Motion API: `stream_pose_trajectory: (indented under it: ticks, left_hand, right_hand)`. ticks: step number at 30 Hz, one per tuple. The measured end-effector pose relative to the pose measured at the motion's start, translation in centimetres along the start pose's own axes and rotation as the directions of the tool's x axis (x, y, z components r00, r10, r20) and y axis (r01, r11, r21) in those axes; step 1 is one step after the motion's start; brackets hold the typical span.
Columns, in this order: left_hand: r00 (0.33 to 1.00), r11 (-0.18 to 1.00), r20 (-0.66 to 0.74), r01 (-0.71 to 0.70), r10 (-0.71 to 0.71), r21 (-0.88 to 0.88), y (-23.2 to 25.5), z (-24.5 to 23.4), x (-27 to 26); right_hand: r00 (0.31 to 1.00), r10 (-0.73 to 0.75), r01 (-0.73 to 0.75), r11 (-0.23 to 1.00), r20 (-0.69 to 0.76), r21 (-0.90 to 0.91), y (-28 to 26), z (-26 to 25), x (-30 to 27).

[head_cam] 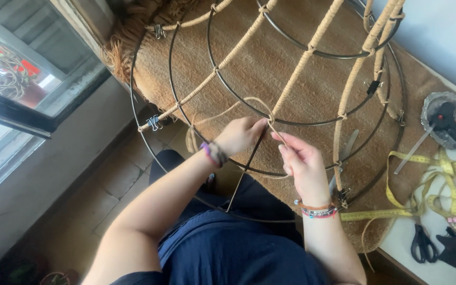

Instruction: Weaving twine around a metal frame to create a furniture component

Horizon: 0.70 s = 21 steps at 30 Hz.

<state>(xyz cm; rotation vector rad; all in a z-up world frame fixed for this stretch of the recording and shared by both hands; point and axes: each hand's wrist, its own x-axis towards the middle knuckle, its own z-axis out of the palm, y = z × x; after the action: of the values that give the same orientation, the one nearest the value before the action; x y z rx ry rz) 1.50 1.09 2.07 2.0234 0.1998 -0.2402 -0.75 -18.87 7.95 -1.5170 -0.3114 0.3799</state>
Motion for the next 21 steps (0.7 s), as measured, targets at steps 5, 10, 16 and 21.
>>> stream_pose_trajectory:
  ticks: [5, 10, 16, 21]
  left_hand:
    - [0.85, 0.873, -0.42, -0.089, 0.317, 0.48, -4.2, -5.1, -6.8]
    - [0.67, 0.777, -0.654, 0.181, 0.351, 0.603, -7.5, -10.6, -11.2]
    - [0.591, 0.368, -0.755, 0.66, 0.283, 0.655, -15.2, -12.0, -11.8]
    - [0.604, 0.726, -0.47, -0.287, 0.644, 0.625, 0.3, -7.1, -11.3]
  right_hand:
    - [0.997, -0.021, 0.014, 0.996, -0.068, -0.093, 1.1, -0.8, 0.5]
    - [0.993, -0.007, 0.007, 1.0, -0.117, 0.005, 1.4, -0.2, 1.0]
    - [0.995, 0.028, -0.006, 0.975, -0.093, 0.223, 4.1, -0.4, 1.8]
    - [0.995, 0.007, 0.031, 0.93, -0.102, 0.366, 11.1, -2.4, 3.4]
